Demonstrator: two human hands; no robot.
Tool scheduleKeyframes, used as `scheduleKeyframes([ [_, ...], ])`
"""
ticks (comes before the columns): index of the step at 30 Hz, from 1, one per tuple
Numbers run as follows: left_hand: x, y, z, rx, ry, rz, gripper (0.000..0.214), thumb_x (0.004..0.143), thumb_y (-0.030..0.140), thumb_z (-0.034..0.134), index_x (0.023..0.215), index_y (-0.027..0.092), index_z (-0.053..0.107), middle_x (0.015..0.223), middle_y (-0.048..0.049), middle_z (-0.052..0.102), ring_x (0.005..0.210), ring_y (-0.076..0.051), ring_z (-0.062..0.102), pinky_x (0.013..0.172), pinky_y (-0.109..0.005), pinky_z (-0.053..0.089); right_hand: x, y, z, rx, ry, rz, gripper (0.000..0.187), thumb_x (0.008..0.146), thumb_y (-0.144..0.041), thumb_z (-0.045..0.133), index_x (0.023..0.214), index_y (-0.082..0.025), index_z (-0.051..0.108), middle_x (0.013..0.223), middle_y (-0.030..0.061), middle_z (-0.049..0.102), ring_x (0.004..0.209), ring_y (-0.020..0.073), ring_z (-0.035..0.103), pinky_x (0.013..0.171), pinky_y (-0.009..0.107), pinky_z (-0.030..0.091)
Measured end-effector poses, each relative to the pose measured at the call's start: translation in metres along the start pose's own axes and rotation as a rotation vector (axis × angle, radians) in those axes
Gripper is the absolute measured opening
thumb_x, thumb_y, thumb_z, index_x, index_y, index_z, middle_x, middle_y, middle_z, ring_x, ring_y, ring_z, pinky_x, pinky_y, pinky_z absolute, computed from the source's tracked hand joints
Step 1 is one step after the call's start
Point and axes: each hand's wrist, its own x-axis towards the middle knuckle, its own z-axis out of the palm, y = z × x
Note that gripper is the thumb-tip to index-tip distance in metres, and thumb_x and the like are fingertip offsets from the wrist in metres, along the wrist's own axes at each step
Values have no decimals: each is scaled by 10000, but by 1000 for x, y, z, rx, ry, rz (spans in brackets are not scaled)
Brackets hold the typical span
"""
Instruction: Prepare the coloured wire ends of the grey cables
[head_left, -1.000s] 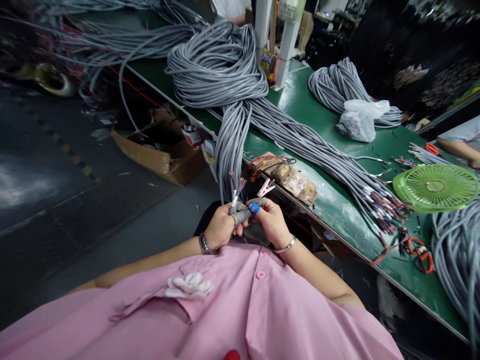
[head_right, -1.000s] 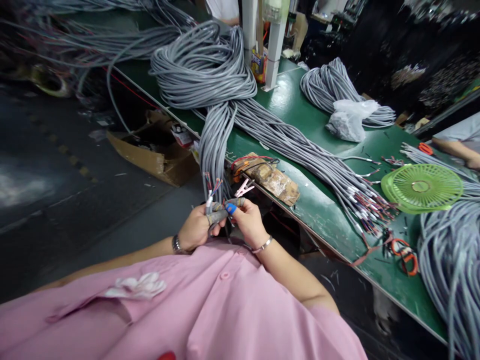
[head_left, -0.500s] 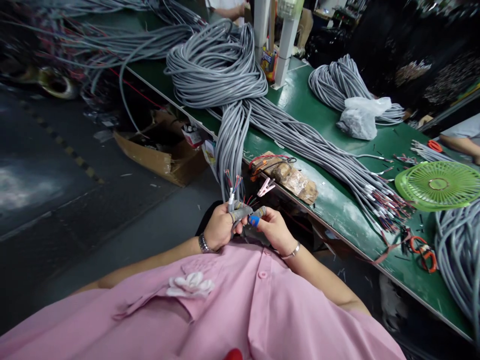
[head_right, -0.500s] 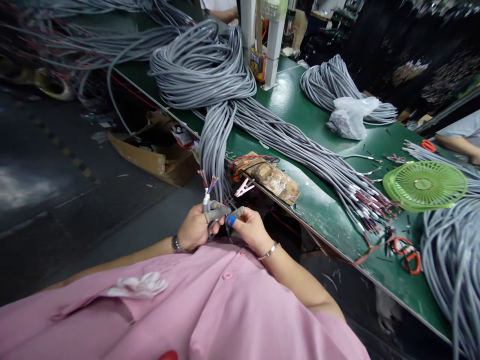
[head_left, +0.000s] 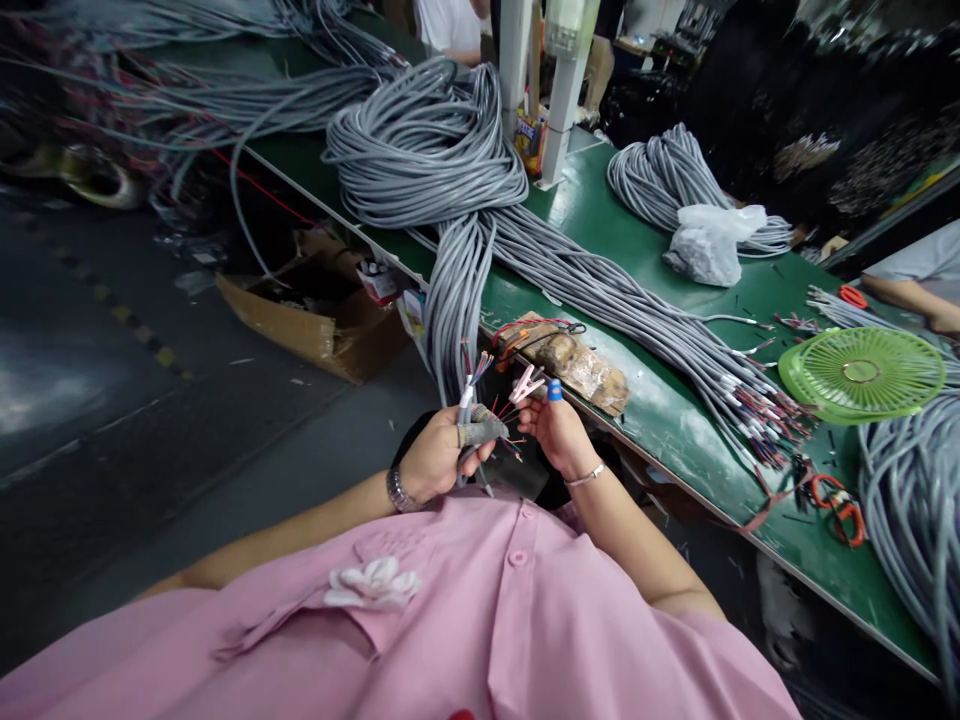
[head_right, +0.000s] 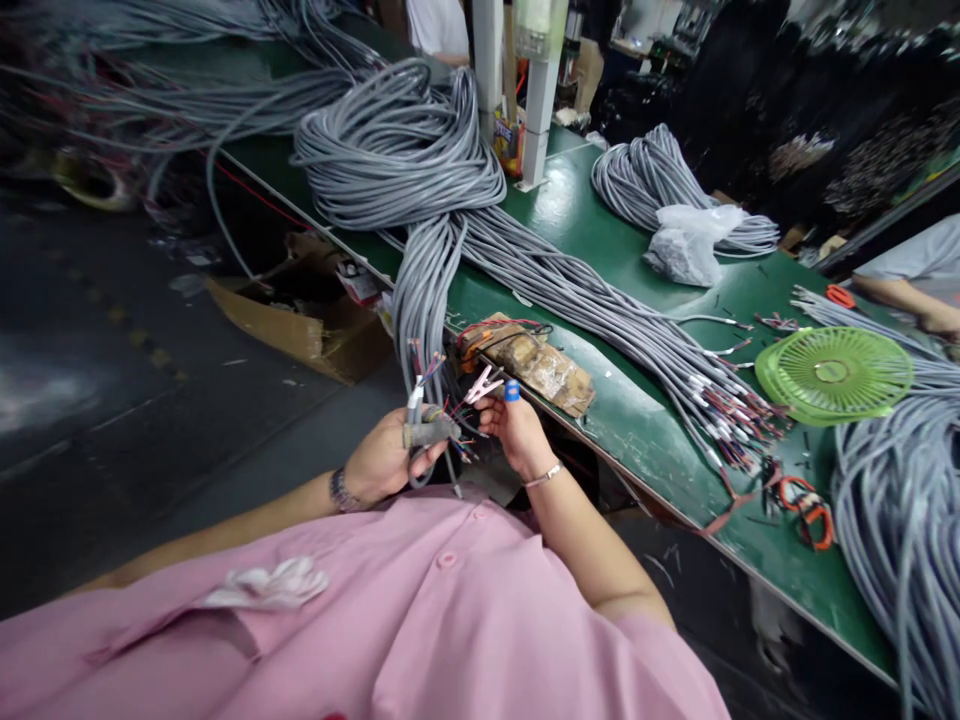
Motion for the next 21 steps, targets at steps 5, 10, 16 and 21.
scheduleKeyframes([
  [5,10,13,6,-55,-130,-126,224,678,332,731,664,139,618,422,17,547,265,-44,358,288,-170,217,11,-2,11,-232,97,-252,519,798,-676,525,757,-176,657,693,21,612,576,109,478,592,242,429],
  [10,20,13,2,-134,-187,-228,179,644,287,723,682,139,630,434,2,565,259,-48,361,283,-165,225,17,6,17,-52,95,-189,575,799,-729,459,814,-189,657,713,25,615,595,131,511,584,259,444],
  [16,22,5,0,-152,-178,-249,152,656,250,709,672,133,615,446,-2,569,255,-44,366,283,-157,215,27,7,21,176,78,-135,533,710,-710,618,793,-184,637,715,29,611,637,135,537,590,248,462],
  [21,21,6,3,-112,-151,-244,144,659,244,700,666,131,611,434,4,557,256,-42,358,284,-158,208,24,5,21,187,64,-96,521,722,-712,603,777,-194,624,727,16,612,633,127,539,589,252,458],
])
